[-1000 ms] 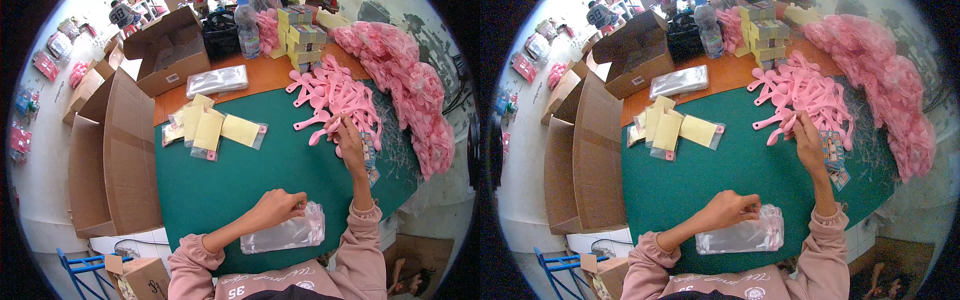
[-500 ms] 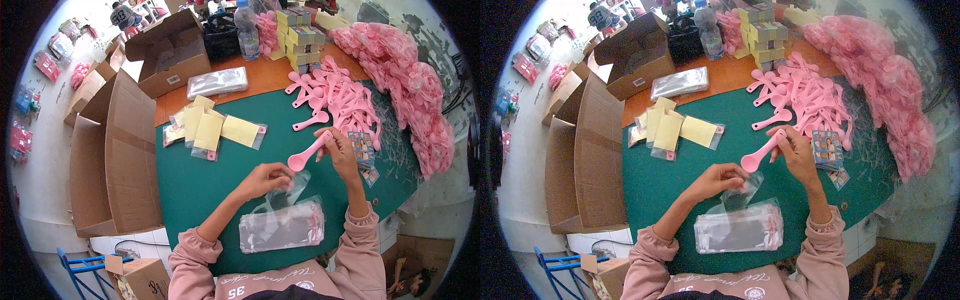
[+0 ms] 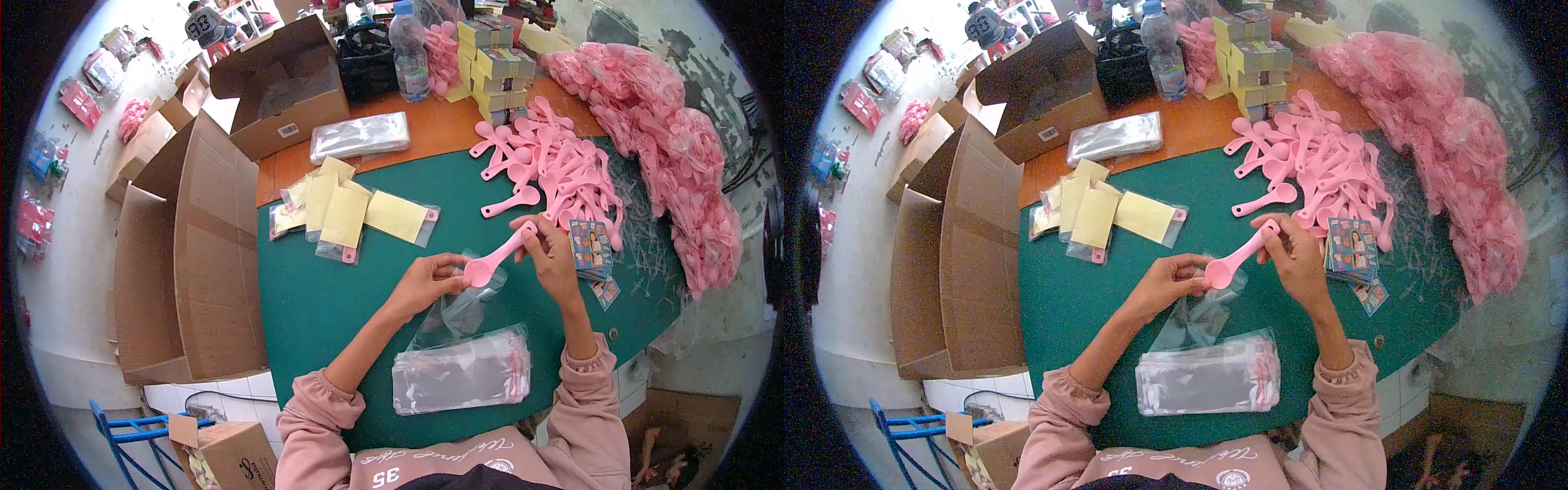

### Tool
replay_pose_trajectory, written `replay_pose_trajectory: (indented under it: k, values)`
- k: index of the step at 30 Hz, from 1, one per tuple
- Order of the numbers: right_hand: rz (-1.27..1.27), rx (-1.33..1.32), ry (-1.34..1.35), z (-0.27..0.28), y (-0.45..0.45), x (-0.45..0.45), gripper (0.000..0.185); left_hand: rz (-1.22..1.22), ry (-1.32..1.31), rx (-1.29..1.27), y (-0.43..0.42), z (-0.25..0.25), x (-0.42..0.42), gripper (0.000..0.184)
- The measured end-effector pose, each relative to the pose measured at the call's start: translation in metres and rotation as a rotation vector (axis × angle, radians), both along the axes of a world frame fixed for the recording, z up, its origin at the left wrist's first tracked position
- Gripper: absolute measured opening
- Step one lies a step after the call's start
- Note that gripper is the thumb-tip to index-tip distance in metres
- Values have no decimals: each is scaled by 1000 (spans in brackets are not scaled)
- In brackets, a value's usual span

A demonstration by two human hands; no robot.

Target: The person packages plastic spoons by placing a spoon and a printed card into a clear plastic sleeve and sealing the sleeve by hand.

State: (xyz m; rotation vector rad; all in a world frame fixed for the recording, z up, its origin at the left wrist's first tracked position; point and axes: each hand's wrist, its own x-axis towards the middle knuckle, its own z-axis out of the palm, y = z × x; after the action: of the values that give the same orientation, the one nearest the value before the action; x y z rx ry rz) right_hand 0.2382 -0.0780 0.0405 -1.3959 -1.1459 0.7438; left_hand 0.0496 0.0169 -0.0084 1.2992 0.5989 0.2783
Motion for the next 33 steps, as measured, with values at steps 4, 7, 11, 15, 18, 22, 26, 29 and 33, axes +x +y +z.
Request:
replay_pose_trajectory:
  k: [4, 7, 11, 15, 18, 22, 26, 29, 33]
  values:
    - [41, -56, -12, -7, 1, -7, 20, -18, -1, -14, -1, 0, 4, 36]
    - [97, -102, 39, -16, 2, -13, 20, -14, -99, -23, -2, 6, 8, 35]
    - [38, -38, 112, -11, 4, -20, 16, 146, -229, -197, -7, 29, 10, 36]
    - [-49, 84, 157, -13, 5, -16, 13, -231, -79, -126, 5, 20, 2, 39]
    - [-13, 18, 14, -14, 1, -16, 27, -167, -129, -119, 3, 22, 3, 37]
    - [256, 154, -294, -9, 1, -25, 56, -123, -34, 81, 10, 23, 9, 34]
    - [-15, -19, -239, 15, -10, 23, 46, -71, -151, -183, 13, 34, 7, 34]
    - [-646, -280, -953, -2, -41, 95, 33, -53, -56, -141, 20, 39, 4, 34]
    - [-690, -695, -970, -17, -63, 121, 33, -77, -62, -107, 24, 37, 4, 35]
